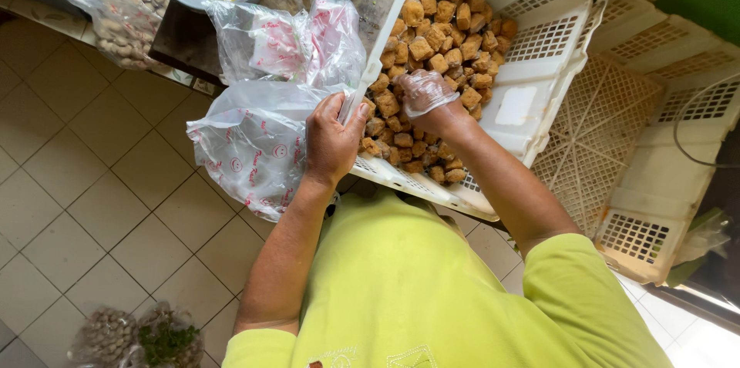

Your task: The person stands at a work table and picks fried tofu cubes one at a time from a white plastic crate, placing them into clear plastic bags. They open and hold the bags with one hand while filling them, working through the crate of tofu pieces.

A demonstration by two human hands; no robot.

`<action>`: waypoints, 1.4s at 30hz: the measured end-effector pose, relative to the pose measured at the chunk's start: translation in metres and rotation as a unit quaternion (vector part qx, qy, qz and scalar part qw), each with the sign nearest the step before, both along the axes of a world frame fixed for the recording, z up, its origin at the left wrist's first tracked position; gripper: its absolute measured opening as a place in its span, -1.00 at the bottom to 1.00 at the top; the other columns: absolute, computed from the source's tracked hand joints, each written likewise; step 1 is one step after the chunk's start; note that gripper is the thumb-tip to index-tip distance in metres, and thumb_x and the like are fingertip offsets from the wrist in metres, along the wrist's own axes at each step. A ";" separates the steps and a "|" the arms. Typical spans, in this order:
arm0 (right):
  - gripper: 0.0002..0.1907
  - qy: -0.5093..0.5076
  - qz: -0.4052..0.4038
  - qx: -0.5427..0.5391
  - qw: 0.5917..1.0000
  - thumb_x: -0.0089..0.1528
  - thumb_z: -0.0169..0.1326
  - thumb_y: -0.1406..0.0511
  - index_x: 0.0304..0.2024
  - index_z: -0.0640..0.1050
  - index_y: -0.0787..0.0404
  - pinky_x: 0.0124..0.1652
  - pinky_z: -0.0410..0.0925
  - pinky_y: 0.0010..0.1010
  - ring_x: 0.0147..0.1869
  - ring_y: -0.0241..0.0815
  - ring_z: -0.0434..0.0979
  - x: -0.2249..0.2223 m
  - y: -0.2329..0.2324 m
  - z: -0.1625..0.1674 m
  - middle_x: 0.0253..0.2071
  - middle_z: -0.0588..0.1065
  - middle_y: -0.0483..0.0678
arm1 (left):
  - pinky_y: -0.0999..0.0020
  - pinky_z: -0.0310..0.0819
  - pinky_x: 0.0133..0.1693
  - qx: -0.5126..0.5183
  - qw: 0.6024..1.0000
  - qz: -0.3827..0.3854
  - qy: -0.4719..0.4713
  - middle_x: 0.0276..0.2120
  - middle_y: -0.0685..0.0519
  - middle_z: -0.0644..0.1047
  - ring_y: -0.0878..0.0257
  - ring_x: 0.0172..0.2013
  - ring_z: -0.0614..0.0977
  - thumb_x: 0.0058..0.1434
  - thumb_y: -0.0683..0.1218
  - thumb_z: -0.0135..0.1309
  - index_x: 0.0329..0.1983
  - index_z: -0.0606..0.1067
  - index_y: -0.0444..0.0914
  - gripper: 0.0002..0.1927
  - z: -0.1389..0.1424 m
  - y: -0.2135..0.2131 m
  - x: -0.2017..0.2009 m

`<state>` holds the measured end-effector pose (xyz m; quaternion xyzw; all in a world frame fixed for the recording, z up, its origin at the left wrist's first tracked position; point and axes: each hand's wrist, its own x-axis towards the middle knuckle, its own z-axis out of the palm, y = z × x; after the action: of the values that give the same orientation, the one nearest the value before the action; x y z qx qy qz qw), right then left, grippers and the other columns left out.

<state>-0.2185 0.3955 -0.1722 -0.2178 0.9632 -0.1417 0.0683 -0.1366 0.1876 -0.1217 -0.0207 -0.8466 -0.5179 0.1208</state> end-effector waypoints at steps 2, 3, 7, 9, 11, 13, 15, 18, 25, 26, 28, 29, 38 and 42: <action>-0.51 -0.156 -0.102 -0.043 0.982 0.28 -0.08 0.40 0.28 0.45 0.09 -0.16 0.54 -0.06 -0.12 0.07 0.58 -0.002 0.008 -0.001 0.00 0.53 0.09 | 0.09 0.50 -0.18 -0.007 1.000 0.005 0.013 -0.27 -0.21 0.58 -0.16 -0.23 0.64 0.29 -0.10 0.19 -0.16 0.53 -0.41 -0.75 -0.002 -0.001 0.000; -0.47 -0.233 -0.150 -0.064 0.959 0.29 -0.14 0.41 0.32 0.41 0.06 -0.25 0.58 -0.07 -0.19 0.03 0.59 -0.003 0.013 -0.004 0.00 0.51 0.05 | 0.09 0.50 -0.17 -0.011 1.000 0.009 0.019 -0.26 -0.22 0.58 -0.17 -0.22 0.64 0.29 -0.10 0.20 -0.15 0.52 -0.42 -0.74 -0.002 -0.001 0.001; -0.71 -0.351 -0.201 -0.367 0.838 0.46 -0.11 0.21 0.15 0.45 0.20 -0.21 0.49 -0.43 -0.15 -0.28 0.51 -0.005 0.060 -0.015 -0.10 0.47 -0.01 | 0.08 0.49 -0.17 -0.013 1.000 0.010 0.015 -0.27 -0.23 0.58 -0.19 -0.23 0.62 0.29 -0.10 0.20 -0.19 0.51 -0.42 -0.75 -0.003 -0.003 0.000; -0.66 -0.414 -0.223 -0.469 0.747 0.56 -0.18 0.16 0.12 0.47 0.28 -0.32 0.39 -0.51 -0.22 -0.28 0.40 0.007 0.086 -0.020 -0.18 0.40 0.03 | 0.08 0.48 -0.19 -0.001 1.000 0.005 0.016 -0.27 -0.23 0.58 -0.19 -0.23 0.62 0.29 -0.10 0.19 -0.18 0.51 -0.42 -0.76 -0.002 -0.003 0.000; -0.62 -0.439 -0.211 -0.589 0.645 0.58 -0.20 0.15 0.13 0.48 0.33 -0.32 0.47 -0.48 -0.22 -0.20 0.46 0.025 0.103 -0.022 -0.18 0.43 0.08 | 0.07 0.47 -0.20 0.002 1.000 0.002 0.011 -0.30 -0.22 0.57 -0.18 -0.25 0.62 0.30 -0.10 0.20 -0.22 0.51 -0.41 -0.76 0.000 -0.002 -0.001; -0.62 -0.441 -0.206 -0.672 0.559 0.57 -0.22 0.17 0.12 0.47 0.35 -0.25 0.52 -0.45 -0.16 -0.12 0.52 0.046 0.109 -0.018 -0.12 0.46 0.14 | 0.07 0.47 -0.21 0.005 1.000 -0.003 0.004 -0.32 -0.21 0.57 -0.16 -0.27 0.62 0.30 -0.10 0.19 -0.23 0.52 -0.41 -0.77 0.001 0.000 0.000; -0.67 -0.426 -0.204 -0.727 0.499 0.54 -0.23 0.22 0.10 0.44 0.35 -0.14 0.54 -0.43 -0.02 -0.05 0.57 0.063 0.102 -0.012 0.00 0.48 0.21 | 0.08 0.47 -0.22 0.004 1.000 -0.009 0.002 -0.33 -0.20 0.57 -0.13 -0.29 0.62 0.30 -0.11 0.18 -0.22 0.52 -0.40 -0.79 0.001 0.001 0.000; -0.67 -0.385 -0.253 -0.749 0.476 0.45 -0.25 0.29 0.15 0.39 0.35 -0.06 0.56 -0.36 0.01 0.00 0.60 0.080 0.092 -0.001 0.03 0.47 0.21 | 0.08 0.45 -0.23 -0.003 1.000 -0.004 -0.012 -0.36 -0.21 0.55 -0.13 -0.31 0.60 0.30 -0.11 0.19 -0.24 0.50 -0.42 -0.76 0.000 0.002 -0.001; -0.57 -0.404 -0.134 -0.829 0.364 0.42 -0.15 0.44 0.36 0.25 0.24 -0.05 0.50 -0.46 0.01 -0.12 0.53 0.094 0.105 -0.010 0.13 0.41 0.22 | 0.11 0.45 -0.23 -0.002 1.000 -0.011 0.004 -0.35 -0.20 0.55 -0.11 -0.33 0.60 0.32 -0.10 0.18 -0.23 0.49 -0.42 -0.76 -0.001 0.006 0.001; -0.57 -0.418 -0.108 -0.843 0.319 0.42 -0.15 0.41 0.35 0.26 0.26 -0.09 0.49 -0.46 -0.04 -0.13 0.52 0.095 0.109 -0.015 0.12 0.42 0.23 | 0.11 0.45 -0.23 -0.006 1.000 -0.010 0.006 -0.36 -0.19 0.55 -0.11 -0.33 0.59 0.32 -0.10 0.18 -0.23 0.49 -0.42 -0.76 -0.002 0.007 0.001; -0.58 -0.430 -0.097 -0.853 0.280 0.42 -0.15 0.38 0.35 0.26 0.26 -0.16 0.47 -0.45 -0.11 -0.15 0.51 0.096 0.115 -0.023 0.09 0.42 0.23 | 0.11 0.45 -0.24 -0.013 1.000 -0.006 0.005 -0.37 -0.19 0.54 -0.10 -0.34 0.60 0.32 -0.10 0.18 -0.23 0.49 -0.42 -0.76 -0.002 0.008 0.001; -0.58 -0.427 -0.113 -0.850 0.286 0.42 -0.15 0.37 0.34 0.27 0.25 -0.18 0.46 -0.45 -0.12 -0.15 0.51 0.095 0.116 -0.027 0.07 0.42 0.22 | 0.11 0.44 -0.24 -0.016 1.000 -0.003 0.001 -0.37 -0.19 0.54 -0.10 -0.34 0.60 0.31 -0.09 0.19 -0.24 0.49 -0.42 -0.75 -0.002 0.008 0.001; -0.50 -0.364 -0.322 -0.674 0.556 0.45 -0.20 0.32 0.46 0.23 0.16 -0.09 0.43 -0.34 0.06 -0.07 0.41 0.073 0.101 -0.024 0.17 0.34 0.23 | 0.07 0.46 -0.24 -0.030 0.999 0.006 0.013 -0.36 -0.23 0.55 -0.17 -0.31 0.61 0.29 -0.08 0.20 -0.23 0.49 -0.42 -0.74 -0.003 0.006 0.001; -0.38 -0.350 -0.341 -0.542 0.684 0.39 -0.22 0.34 0.50 0.06 0.10 0.14 0.45 -0.19 0.31 0.05 0.36 0.067 0.086 -0.007 0.46 0.11 0.11 | 0.07 0.47 -0.23 -0.031 0.999 0.010 0.018 -0.35 -0.24 0.56 -0.18 -0.30 0.62 0.29 -0.08 0.20 -0.23 0.50 -0.42 -0.74 -0.004 0.006 0.001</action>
<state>-0.1513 0.4818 -0.1795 0.1922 0.6324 -0.7183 0.2173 -0.1358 0.1938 -0.1253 -0.0252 -0.8599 -0.4902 0.1401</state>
